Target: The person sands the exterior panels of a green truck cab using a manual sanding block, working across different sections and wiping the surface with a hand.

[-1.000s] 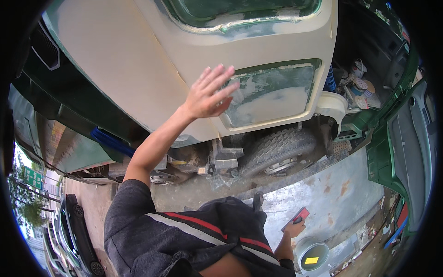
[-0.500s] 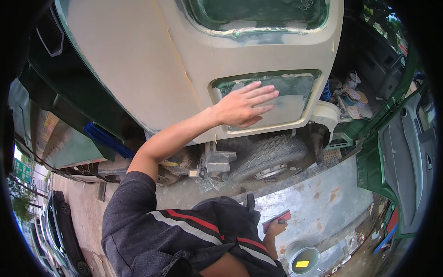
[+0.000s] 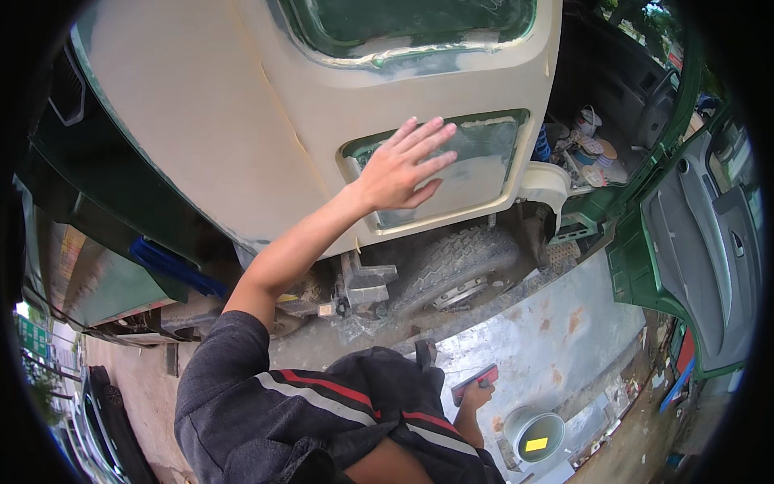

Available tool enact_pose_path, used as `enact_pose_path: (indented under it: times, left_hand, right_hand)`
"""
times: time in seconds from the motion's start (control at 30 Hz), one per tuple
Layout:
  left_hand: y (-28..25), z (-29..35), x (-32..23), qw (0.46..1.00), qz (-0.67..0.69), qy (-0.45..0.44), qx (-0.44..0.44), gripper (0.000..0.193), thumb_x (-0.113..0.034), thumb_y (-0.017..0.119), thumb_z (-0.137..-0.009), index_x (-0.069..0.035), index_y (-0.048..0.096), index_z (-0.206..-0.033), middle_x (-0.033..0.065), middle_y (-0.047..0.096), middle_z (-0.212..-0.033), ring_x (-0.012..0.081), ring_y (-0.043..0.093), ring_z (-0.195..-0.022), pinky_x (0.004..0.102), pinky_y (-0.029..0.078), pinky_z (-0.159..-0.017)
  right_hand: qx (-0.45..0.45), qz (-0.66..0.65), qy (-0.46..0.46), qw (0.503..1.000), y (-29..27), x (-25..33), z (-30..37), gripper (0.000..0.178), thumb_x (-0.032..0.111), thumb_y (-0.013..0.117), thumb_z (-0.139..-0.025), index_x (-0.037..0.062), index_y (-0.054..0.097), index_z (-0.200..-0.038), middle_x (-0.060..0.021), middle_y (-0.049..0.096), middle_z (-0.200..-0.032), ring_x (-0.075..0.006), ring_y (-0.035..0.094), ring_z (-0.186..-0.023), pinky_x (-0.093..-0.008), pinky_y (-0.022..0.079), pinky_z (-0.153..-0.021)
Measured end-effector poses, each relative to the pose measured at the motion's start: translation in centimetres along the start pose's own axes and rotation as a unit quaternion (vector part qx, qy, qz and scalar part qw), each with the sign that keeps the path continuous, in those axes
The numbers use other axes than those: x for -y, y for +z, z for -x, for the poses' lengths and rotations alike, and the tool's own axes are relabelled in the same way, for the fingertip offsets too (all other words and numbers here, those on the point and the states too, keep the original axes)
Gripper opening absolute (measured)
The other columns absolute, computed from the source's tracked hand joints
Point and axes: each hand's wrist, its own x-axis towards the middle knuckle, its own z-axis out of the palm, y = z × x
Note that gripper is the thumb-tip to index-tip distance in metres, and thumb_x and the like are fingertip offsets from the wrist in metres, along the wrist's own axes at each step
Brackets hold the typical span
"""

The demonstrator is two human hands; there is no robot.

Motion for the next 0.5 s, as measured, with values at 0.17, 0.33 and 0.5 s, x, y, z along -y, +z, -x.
enact_pose_path:
  times: [0.17, 0.33, 0.5]
  left_hand:
    - [-2.1, 1.8, 7.9, 0.894, -0.212, -0.278, -0.282, 0.071, -0.037, 0.066, -0.092, -0.016, 0.048, -0.158, 0.0242, 0.027, -0.170, 0.0457, 0.015, -0.160, 0.0667, 0.007, -0.125]
    - [4.3, -0.8, 6.1, 0.912, -0.316, -0.245, -0.094, 0.076, -0.046, 0.060, -0.093, -0.018, 0.042, -0.161, 0.0241, 0.022, -0.171, 0.0438, 0.010, -0.161, 0.0654, -0.005, -0.125]
    - [6.6, -5.2, 3.9, 0.954, -0.257, -0.155, 0.006, 0.078, -0.045, 0.063, -0.092, -0.020, 0.041, -0.162, 0.0162, 0.026, -0.172, 0.0351, 0.019, -0.161, 0.0600, 0.003, -0.128]
  right_hand:
    - [-0.029, -0.011, 0.026, 0.999, -0.5, -0.7, 1.0, 0.056, 0.018, 0.069, -0.078, -0.0057, 0.056, -0.127, -0.0352, 0.064, -0.116, -0.0518, 0.066, -0.105, -0.0556, 0.053, -0.098]
    - [-0.001, -0.014, 0.086, 0.996, -1.3, -1.8, 2.6, 0.059, 0.019, 0.071, -0.077, -0.0052, 0.055, -0.128, -0.0348, 0.064, -0.117, -0.0500, 0.067, -0.106, -0.0550, 0.055, -0.097]
    - [0.006, 0.030, 0.085, 0.996, -1.0, -3.2, 2.1, 0.063, 0.021, 0.074, -0.074, -0.0051, 0.054, -0.128, -0.0345, 0.064, -0.119, -0.0504, 0.067, -0.108, -0.0553, 0.055, -0.098]
